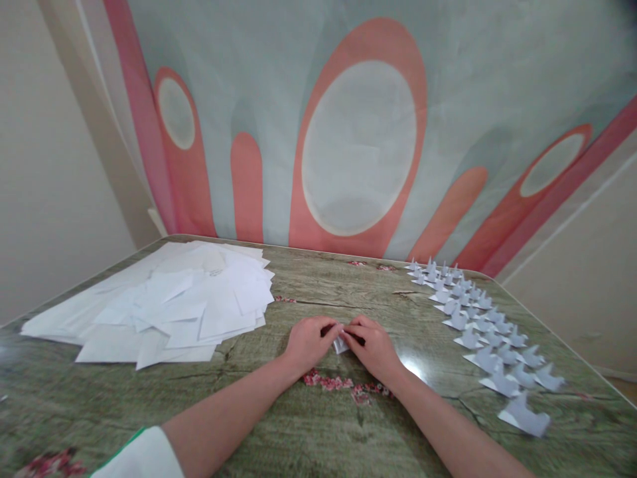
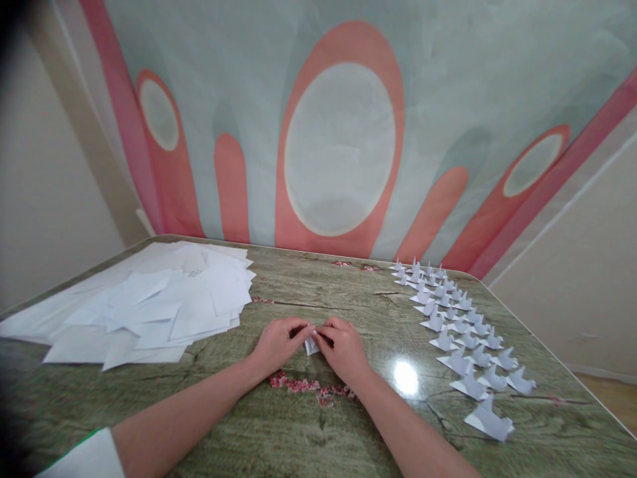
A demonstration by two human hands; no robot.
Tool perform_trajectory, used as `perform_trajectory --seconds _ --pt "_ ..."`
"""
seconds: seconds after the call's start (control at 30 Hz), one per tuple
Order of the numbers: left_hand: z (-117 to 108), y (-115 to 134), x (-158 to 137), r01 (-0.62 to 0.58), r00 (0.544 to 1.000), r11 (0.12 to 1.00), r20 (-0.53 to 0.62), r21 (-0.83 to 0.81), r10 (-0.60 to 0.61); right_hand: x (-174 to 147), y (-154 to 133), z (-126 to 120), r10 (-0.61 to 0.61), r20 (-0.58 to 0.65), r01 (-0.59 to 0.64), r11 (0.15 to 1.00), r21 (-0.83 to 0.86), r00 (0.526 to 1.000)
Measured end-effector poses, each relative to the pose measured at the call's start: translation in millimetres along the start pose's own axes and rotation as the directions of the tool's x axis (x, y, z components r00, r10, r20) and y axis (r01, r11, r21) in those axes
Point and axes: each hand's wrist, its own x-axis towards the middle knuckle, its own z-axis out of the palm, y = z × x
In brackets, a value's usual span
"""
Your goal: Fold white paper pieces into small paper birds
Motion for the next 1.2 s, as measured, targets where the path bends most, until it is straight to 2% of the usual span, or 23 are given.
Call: perform_trajectory --seconds 0.8,1.2 --pt "2.5 -6.2 2.2 -0.064 0.997 0.991 -0.038 -0.121 0.06 -0.4 -0.2 -0.6 0.0 0.016 0.0 1.0 0.017 1.0" --pt "2.6 -8.6 3.9 -0.073 0.997 0.975 -0.014 -0.208 0.071 -0.3 0.9 0.6 0.01 0.011 -0.01 1.0 0.022 1.0"
